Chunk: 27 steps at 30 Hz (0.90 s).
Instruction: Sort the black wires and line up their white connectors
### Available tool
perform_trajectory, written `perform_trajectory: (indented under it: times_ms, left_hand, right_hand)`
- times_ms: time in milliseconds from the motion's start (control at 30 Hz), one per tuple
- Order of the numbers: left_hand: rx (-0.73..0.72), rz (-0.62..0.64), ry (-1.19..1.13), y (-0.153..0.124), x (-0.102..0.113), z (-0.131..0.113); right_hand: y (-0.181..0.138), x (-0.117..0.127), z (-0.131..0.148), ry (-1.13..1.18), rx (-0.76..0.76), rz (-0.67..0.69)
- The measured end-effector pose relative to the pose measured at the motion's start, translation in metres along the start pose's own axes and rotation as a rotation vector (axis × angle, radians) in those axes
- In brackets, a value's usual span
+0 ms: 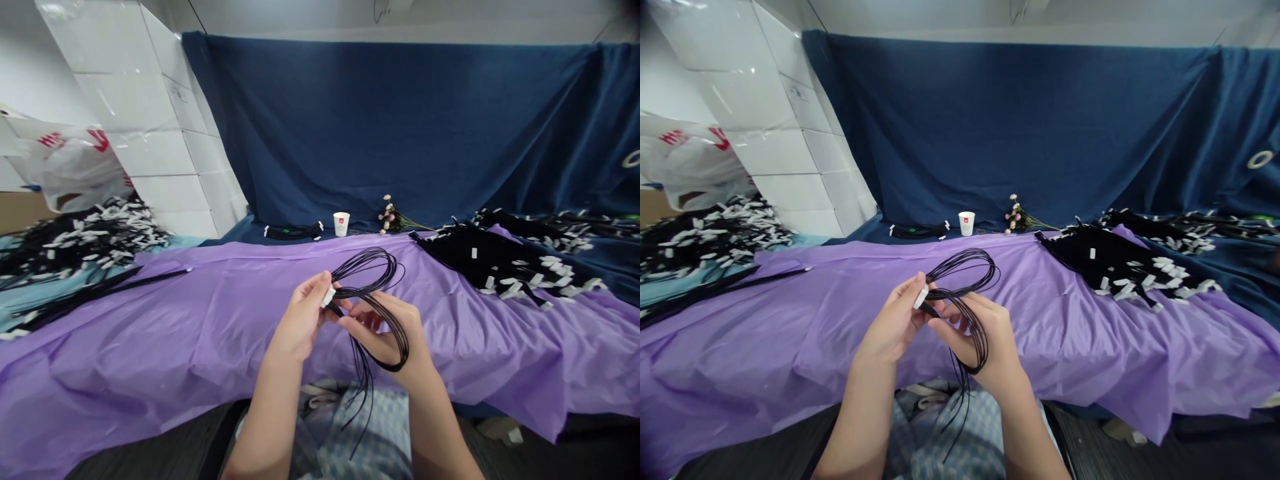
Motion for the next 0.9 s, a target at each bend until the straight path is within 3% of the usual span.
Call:
perform_trajectory:
  times_ms: [433,733,900]
  left_hand:
    - [-0.054,-0.037,-0.014,-0.001,-0.006,0.003]
    - [-0.154,-0.075,0.032,0.002,-0.008,0.004]
    - [-0.164,-0.112,0.012,0.003,-0.006,0.007]
  right_hand:
    - [-0.003,-0.006,-0.002,-0.149,-0.009,0.039]
    - [-0.003,-0.006,-0.005,-0.205,-0.047,-0.028]
    - [-0.005,-0.011,-0.009,-0.141,-0.151,0.069]
Point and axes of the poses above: each hand's wrist, its own y-axis towards the middle knuckle, its own x-axis out of the back of the hand, z = x × y, the point moved 4 cm from there along y, towards the middle knuckle, and after that the axes turned 12 degrees about z, right-handed, at the moved point
